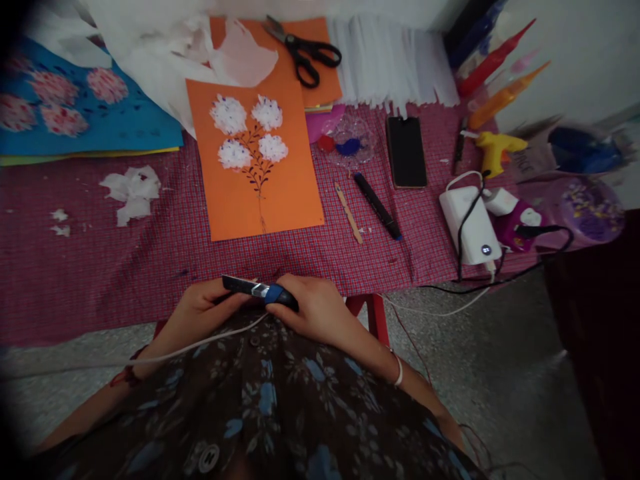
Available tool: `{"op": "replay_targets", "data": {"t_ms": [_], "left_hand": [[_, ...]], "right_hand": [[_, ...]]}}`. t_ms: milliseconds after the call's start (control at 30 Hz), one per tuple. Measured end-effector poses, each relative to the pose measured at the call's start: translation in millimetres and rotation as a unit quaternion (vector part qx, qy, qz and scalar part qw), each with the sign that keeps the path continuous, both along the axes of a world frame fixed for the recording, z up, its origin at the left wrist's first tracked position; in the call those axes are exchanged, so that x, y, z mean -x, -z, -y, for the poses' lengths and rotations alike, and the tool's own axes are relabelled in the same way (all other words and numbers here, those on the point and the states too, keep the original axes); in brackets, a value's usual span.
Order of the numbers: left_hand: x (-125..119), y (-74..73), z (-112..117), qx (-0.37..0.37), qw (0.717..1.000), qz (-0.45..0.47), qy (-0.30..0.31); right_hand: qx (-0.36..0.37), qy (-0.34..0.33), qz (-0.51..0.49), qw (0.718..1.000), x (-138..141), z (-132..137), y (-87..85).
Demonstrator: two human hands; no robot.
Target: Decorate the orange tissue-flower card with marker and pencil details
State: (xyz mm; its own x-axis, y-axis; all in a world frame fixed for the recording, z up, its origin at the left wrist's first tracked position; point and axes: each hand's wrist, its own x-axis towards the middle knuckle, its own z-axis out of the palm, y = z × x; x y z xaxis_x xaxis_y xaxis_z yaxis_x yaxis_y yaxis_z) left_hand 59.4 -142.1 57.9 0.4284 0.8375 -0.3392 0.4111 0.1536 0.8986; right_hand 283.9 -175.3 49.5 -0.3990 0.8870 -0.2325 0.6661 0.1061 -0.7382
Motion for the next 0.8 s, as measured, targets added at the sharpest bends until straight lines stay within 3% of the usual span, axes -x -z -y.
{"op": "replay_targets", "data": {"t_ms": [167,333,600,800], "left_hand": [[0.8,-0.4,-1.8,0.01,1.0,-0.017,0.02],[6.0,-1.6,0.1,0.025,0.999,-0.03,-0.005],[-1.5,-9.9,-3.8,0.015,0.998,-0.049,0.045],[-1.2,-6.9,-1.7,0.043,0.998,-0.014,0.049]], "right_hand": [[0.004,0.042,0.006,0.999,-5.9,6.6,2.9],[-0.008,0.169,0.015,0.985,-22.8,13.2,8.8],[0.032,0.025,-0.026,0.999,-9.0,4.7,-2.3],[0.012,-0.031,-0.007,0.999,-1.5,-4.9,-4.1]]}}
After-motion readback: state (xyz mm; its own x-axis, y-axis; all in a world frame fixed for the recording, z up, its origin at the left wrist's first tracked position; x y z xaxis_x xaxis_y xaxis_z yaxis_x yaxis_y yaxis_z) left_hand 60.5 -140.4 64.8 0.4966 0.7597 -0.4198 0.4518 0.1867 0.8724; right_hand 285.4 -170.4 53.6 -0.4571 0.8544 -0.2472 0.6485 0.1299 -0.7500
